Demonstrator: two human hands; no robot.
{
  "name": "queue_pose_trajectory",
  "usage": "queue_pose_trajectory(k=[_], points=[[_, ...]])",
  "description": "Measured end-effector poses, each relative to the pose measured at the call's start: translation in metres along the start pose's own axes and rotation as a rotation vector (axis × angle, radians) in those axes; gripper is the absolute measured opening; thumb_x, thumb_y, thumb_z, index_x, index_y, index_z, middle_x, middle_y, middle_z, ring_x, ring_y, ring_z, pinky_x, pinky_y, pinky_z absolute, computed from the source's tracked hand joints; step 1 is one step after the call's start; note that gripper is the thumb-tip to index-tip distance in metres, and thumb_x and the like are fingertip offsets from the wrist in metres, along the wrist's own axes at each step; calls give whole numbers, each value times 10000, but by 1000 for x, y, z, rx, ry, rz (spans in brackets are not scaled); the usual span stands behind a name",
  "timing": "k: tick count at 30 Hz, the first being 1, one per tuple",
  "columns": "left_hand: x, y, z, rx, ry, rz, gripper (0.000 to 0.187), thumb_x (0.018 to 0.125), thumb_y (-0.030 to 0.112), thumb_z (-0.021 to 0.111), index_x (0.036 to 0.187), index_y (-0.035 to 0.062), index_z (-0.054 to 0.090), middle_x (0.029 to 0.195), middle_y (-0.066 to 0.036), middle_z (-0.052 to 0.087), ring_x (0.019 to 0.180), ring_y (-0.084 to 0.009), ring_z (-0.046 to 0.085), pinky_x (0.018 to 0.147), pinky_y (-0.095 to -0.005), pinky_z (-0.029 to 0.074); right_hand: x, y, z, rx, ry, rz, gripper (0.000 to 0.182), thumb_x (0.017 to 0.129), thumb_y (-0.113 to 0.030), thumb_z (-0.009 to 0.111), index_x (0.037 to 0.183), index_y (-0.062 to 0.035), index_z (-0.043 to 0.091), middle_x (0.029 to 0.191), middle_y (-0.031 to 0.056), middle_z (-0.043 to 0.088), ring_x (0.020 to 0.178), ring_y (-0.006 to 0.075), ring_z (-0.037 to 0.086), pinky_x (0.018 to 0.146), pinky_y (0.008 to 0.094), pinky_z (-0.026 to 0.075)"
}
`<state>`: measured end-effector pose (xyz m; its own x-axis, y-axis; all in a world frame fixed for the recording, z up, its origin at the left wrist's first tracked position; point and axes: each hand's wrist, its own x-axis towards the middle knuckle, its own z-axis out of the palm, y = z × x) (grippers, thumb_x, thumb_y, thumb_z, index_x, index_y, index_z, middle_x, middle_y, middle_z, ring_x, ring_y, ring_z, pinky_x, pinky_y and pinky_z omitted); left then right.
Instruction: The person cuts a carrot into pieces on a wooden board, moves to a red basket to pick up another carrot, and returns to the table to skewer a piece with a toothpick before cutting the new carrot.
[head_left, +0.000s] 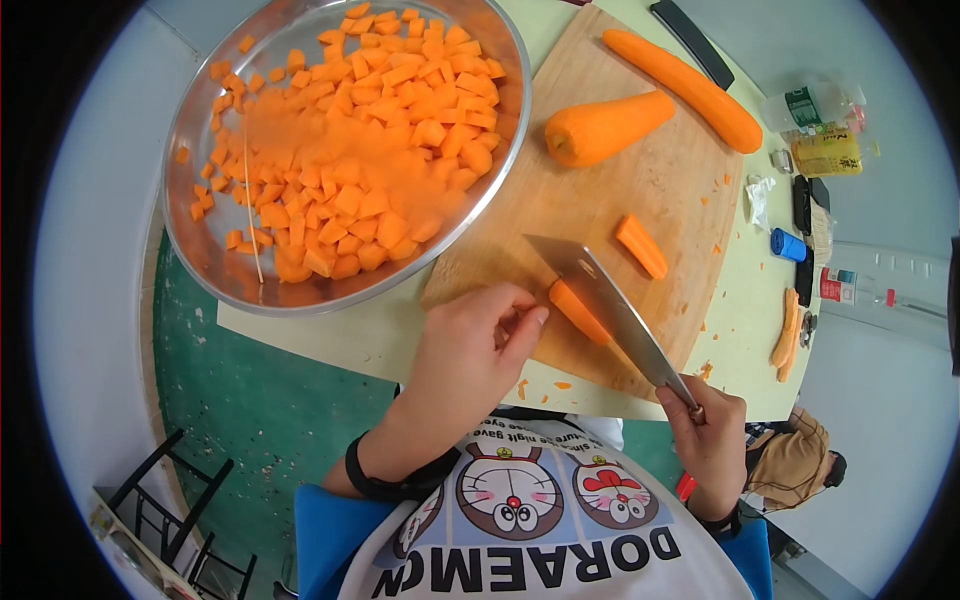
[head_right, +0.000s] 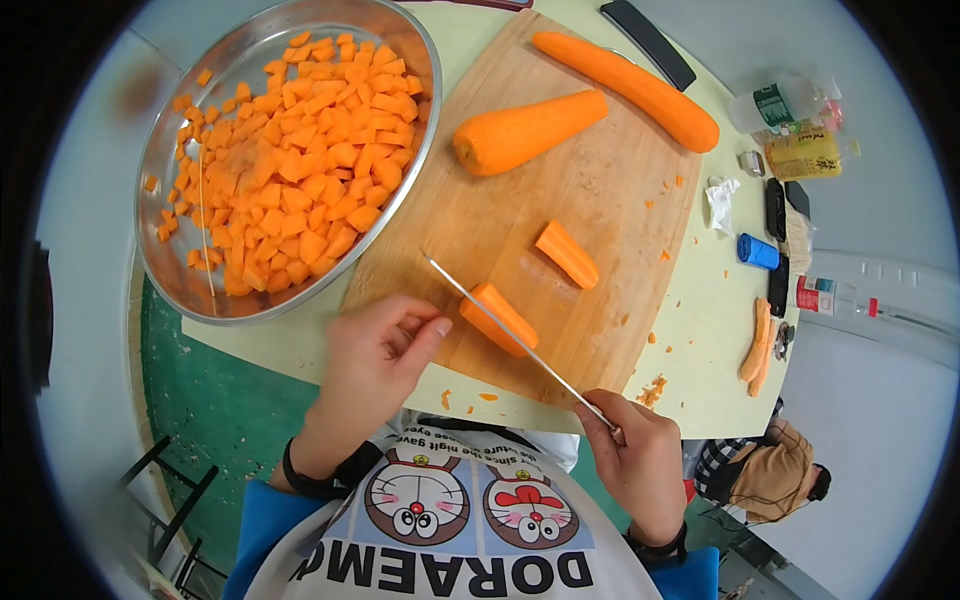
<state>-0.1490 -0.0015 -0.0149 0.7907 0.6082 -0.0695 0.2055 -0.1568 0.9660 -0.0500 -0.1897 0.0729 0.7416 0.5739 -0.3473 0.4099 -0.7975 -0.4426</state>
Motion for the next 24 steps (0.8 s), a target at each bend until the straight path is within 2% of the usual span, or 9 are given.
queue_pose_trajectory(k=[3, 6, 8, 9, 12, 13, 17, 19, 24], points=[[4, 10, -7, -65, 12, -45, 56, 788, 45, 634, 799, 2, 600, 599, -13, 561, 439, -24, 466, 394, -191, 354, 0, 1, 1, 12, 4, -1, 117, 777, -66, 641, 864, 8, 616, 611, 141, 562, 452, 207, 536, 438, 268, 404], [10, 23, -13, -244, 174, -4, 77, 832, 72, 585, 858, 0, 585, 647, -12, 561, 529, -36, 493, 464, -183, 378, 0, 3, 1, -27, 15, -50, 130, 774, -61, 638, 884, 1, 607, 650, 143, 580, 488, 231, 570, 460, 280, 435], [18, 25, -16, -305, 323, 242, 130, 872, 104, 525, 932, -8, 554, 733, -23, 569, 674, -62, 520, 587, -180, 393, 0, 2, 0, -39, -5, -78, 153, 767, -55, 637, 907, -8, 595, 691, 147, 593, 516, 249, 587, 479, 289, 456], [21, 27, -17, -253, 276, 275, 235, 893, 194, 492, 981, -20, 532, 815, -49, 566, 780, -97, 523, 704, -216, 391, 0, 2, -1, -31, -1, -68, 153, 767, -55, 637, 907, -8, 595, 691, 147, 593, 516, 249, 587, 479, 289, 456], [41, 29, -6, -178, 238, 409, 313, 883, 261, 501, 996, -29, 528, 867, -75, 554, 797, -119, 521, 739, -253, 394, -1, 7, 0, -4, -45, -40, 197, 740, -31, 639, 929, -22, 585, 705, 135, 597, 545, 256, 593, 496, 296, 463], [45, 29, -7, -181, 124, 432, 361, 872, 289, 499, 1007, -45, 521, 899, -103, 552, 810, -136, 523, 771, -279, 392, 0, 10, 1, 3, -52, -73, 227, 721, -24, 642, 940, -29, 581, 703, 127, 594, 560, 258, 593, 502, 302, 463], [55, 36, 1, -294, -114, 489, 318, 867, 248, 501, 976, -50, 530, 861, -105, 561, 791, -138, 533, 739, -263, 403, -1, 18, 2, 19, -89, -117, 310, 682, -12, 646, 978, -52, 561, 700, 105, 575, 595, 270, 587, 515, 331, 462], [55, 47, 5, -211, -204, 398, 265, 859, 208, 501, 933, -44, 542, 777, -87, 566, 711, -122, 540, 674, -232, 414, -1, 20, 2, 34, -117, -117, 325, 682, -15, 645, 988, -55, 545, 701, 102, 567, 592, 275, 582, 511, 341, 460], [55, 53, 12, -153, -151, 258, 188, 840, 146, 490, 886, -26, 549, 639, -55, 546, 580, -89, 511, 539, -194, 385, 1, 23, -1, 78, -184, -138, 357, 678, -25, 643, 1002, -64, 497, 688, 97, 537, 581, 289, 570, 500, 366, 458]])
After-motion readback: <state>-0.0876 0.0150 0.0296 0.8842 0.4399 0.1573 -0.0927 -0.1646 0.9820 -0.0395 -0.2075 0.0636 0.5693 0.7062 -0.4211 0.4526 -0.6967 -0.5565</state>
